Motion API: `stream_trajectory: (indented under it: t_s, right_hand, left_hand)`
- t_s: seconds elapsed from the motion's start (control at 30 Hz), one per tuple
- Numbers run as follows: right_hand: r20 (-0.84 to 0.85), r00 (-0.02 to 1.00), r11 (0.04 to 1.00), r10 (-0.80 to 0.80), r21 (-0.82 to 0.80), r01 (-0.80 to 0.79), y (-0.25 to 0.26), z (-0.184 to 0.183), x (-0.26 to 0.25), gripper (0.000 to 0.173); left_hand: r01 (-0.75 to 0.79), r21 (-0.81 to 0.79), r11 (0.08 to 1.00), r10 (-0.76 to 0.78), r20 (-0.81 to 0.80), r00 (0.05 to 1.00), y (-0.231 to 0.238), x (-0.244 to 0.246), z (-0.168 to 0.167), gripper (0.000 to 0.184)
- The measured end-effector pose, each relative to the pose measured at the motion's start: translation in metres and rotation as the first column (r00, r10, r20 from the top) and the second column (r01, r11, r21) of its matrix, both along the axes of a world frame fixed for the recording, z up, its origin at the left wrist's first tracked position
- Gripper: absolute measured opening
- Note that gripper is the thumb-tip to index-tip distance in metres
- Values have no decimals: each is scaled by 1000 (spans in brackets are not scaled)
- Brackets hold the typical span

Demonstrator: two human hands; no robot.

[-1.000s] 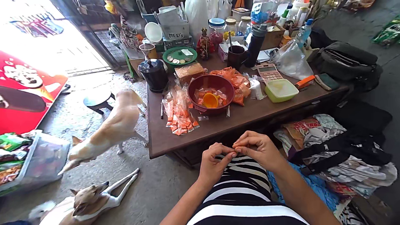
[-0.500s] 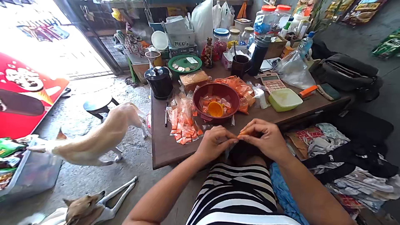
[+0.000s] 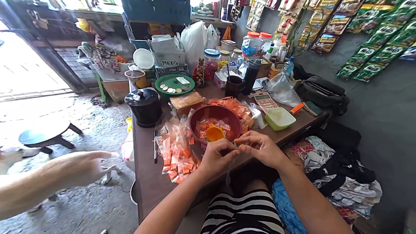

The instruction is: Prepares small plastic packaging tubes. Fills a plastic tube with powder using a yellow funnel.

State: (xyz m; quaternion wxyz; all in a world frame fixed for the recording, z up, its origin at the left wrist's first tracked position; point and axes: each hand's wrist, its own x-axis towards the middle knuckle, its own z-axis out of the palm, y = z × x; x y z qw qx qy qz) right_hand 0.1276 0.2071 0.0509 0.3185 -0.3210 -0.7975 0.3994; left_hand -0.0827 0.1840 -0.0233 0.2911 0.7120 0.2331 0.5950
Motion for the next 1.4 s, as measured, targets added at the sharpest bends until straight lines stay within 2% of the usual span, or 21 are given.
stream_trajectory:
  t_s: [0.07, 0.17, 0.3, 0.4, 0.5, 0.63, 0.8, 0.9, 1.0, 1.13, 1.4]
  right_hand:
    - [-65, 996, 996, 64, 63, -60, -2, -1, -3, 24]
    - [-129, 991, 984, 39, 177, -16, -8, 2, -12, 15]
    - [-233, 972, 978, -33, 193, 79, -13, 3, -23, 9]
    - [-252, 966, 977, -49, 190, 99, -15, 2, -27, 13]
    - [-215, 977, 979, -2, 199, 45, -15, 4, -25, 16]
    - [-84, 995, 965, 56, 260, -33, -15, 11, -13, 21]
    - [-58, 994, 927, -89, 360, 104, -21, 14, -14, 14]
    - [-66, 988, 919, -140, 363, 154, -21, 12, -17, 18]
    - [-49, 993, 916, -111, 382, 121, -19, 7, -18, 20]
    - [64, 993, 899, -96, 434, 59, -18, 5, -16, 22]
    - [-98, 983, 925, -154, 335, 179, -15, 0, -16, 17]
  left_hand:
    - [-6, 52, 999, 7, -5, 1000, -6, -3, 5, 17]
    - [-45, 48, 998, 43, 31, 999, -11, -8, 4, 16]
    - [-45, 41, 998, 41, 89, 995, -8, -11, 4, 15]
    - [-22, 37, 999, 18, 106, 994, -8, -12, 3, 15]
    - [-23, 28, 999, 20, 114, 993, -8, -12, 4, 16]
    - [-35, -5, 999, 36, 148, 988, -7, -15, 4, 16]
    - [-21, 7, 1000, 20, 82, 996, -8, -13, 3, 15]
    - [-6, -11, 1000, 7, 96, 995, -8, -12, 3, 15]
    - [-12, -43, 999, 17, 113, 993, -8, -12, 1, 13]
    - [-32, -70, 997, 39, 99, 994, -8, -12, 0, 14]
    - [8, -91, 996, 2, 108, 994, -6, -12, -3, 12]
